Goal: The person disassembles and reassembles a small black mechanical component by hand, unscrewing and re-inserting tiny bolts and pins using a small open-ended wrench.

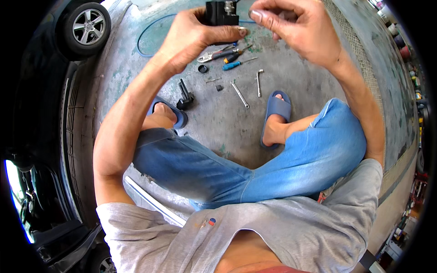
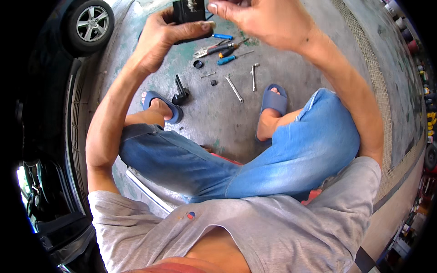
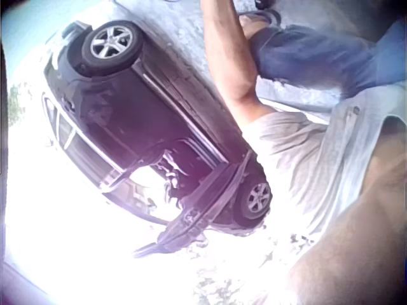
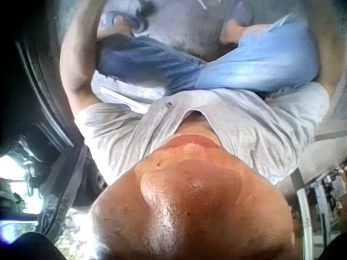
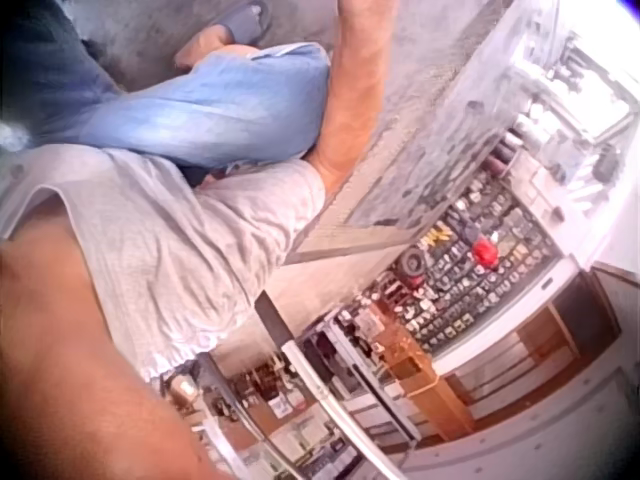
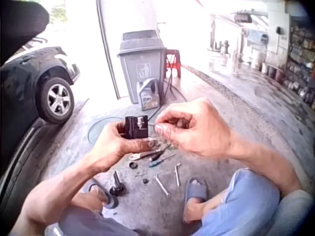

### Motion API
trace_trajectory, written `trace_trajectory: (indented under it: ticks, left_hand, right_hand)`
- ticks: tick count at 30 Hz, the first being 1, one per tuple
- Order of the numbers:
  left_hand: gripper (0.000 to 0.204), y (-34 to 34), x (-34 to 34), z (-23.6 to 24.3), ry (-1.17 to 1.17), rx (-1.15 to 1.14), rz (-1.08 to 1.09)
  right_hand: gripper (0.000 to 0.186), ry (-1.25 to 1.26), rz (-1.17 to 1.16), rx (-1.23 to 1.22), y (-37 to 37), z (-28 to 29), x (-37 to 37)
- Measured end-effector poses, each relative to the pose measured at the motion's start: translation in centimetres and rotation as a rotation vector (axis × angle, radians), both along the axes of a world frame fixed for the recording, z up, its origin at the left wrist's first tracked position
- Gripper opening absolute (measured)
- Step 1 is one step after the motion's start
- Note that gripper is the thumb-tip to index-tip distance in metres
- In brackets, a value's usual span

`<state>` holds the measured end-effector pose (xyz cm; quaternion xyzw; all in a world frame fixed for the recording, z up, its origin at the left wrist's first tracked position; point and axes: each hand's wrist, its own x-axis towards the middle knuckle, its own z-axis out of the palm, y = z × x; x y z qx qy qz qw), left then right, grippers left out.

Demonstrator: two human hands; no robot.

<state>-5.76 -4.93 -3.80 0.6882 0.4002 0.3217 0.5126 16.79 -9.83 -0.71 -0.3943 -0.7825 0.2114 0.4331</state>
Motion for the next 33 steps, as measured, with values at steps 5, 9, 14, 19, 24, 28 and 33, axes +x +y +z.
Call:
trace_trajectory:
  ticks: [5,9,14,19,24,28,33]
  left_hand:
    - [0.026,0.5,-0.5,-0.9,-0.035,-0.099,0.022]
    - [0.044,0.4,-6.0,-2.1,0.216,0.059,-0.011]
    - [0.040,0.1,-8.4,-4.2,0.440,0.067,0.093]
    - [0.031,0.0,-10.3,-5.9,0.509,-0.176,0.209]
    - [0.048,0.6,-11.2,-8.5,0.425,-0.406,0.295]
    - [0.051,0.3,-11.2,-9.1,0.473,-0.446,0.293]
    - [0.053,0.2,-9.1,-8.4,0.526,-0.402,0.178]
  right_hand:
    - [0.014,0.106,-0.056,-0.170,2.3,-2.1,2.7]
    - [0.019,0.025,-0.112,-0.312,5.9,-5.3,4.9]
    - [0.019,-0.167,-0.331,-0.664,8.8,-16.9,9.2]
    - [0.028,-0.271,-0.210,-0.742,8.2,-29.8,9.5]
    - [0.023,-0.452,-0.134,-0.557,7.2,-39.1,2.7]
    - [0.032,-0.772,-0.097,-0.596,4.9,-41.0,-2.9]
    - [0.051,-0.770,-0.117,-0.562,3.2,-41.9,-3.3]
